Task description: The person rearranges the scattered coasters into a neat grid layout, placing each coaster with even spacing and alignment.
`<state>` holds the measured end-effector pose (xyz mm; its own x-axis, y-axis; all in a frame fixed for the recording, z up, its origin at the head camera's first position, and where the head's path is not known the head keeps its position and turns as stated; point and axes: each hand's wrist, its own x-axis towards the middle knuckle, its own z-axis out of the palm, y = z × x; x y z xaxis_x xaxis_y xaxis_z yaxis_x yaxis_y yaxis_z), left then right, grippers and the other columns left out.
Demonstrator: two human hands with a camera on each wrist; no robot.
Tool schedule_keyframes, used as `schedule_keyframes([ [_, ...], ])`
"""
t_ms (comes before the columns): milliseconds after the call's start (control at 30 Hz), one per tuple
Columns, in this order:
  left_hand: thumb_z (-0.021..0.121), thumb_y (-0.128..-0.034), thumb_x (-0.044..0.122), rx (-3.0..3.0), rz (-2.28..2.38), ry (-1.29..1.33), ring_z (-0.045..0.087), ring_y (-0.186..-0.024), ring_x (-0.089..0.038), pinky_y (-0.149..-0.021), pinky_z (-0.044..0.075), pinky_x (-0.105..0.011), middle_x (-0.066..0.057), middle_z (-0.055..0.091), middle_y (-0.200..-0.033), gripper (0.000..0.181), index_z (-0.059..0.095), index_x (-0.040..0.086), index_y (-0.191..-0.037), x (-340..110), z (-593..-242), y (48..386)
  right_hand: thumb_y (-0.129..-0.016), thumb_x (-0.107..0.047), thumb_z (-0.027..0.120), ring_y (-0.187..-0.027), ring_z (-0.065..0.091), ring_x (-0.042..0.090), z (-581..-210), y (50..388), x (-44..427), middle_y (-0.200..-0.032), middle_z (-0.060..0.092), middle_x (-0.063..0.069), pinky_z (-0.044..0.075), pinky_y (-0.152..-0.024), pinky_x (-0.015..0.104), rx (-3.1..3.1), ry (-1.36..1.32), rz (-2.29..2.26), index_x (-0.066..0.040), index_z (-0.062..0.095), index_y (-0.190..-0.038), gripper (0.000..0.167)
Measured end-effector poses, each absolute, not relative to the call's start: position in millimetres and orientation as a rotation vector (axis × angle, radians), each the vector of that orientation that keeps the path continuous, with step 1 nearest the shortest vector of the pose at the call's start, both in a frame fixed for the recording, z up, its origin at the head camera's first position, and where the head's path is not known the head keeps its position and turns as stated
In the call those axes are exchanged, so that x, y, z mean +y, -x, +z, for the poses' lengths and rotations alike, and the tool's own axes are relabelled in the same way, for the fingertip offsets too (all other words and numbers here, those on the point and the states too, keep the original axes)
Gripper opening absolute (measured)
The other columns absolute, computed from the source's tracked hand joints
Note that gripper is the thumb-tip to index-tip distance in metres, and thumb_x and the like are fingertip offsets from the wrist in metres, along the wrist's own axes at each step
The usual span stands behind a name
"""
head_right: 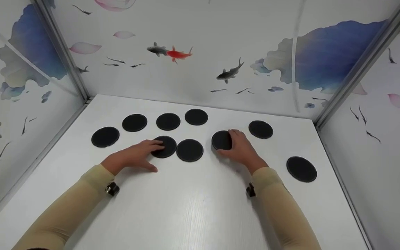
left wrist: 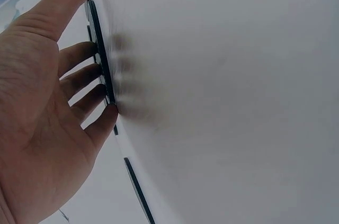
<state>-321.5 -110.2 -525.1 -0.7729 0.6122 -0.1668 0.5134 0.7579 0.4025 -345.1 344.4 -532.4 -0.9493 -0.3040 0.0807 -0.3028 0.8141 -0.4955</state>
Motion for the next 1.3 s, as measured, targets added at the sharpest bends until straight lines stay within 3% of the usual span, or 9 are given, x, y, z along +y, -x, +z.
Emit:
schedule_keyframes([
  [1300, 0.091, -0.0913, 0.048, 2.674, 0.482, -0.881, 0.028, -0.166, -0.03, -0.132, 0.031, -0.047, -0.005, 0.035, -0.178, 0.095, 0.047, 0.016, -0.169, -111, -530, 325, -0.088, -0.056, 0.091, -0.158, 0.039, 0.043, -534, 308, 320, -0.171, 0.04, 0.024, 0.034, -0.128, 0.06, 2.899, 0.479, -0.805, 0.0, 0.039, -0.169, 0.111],
])
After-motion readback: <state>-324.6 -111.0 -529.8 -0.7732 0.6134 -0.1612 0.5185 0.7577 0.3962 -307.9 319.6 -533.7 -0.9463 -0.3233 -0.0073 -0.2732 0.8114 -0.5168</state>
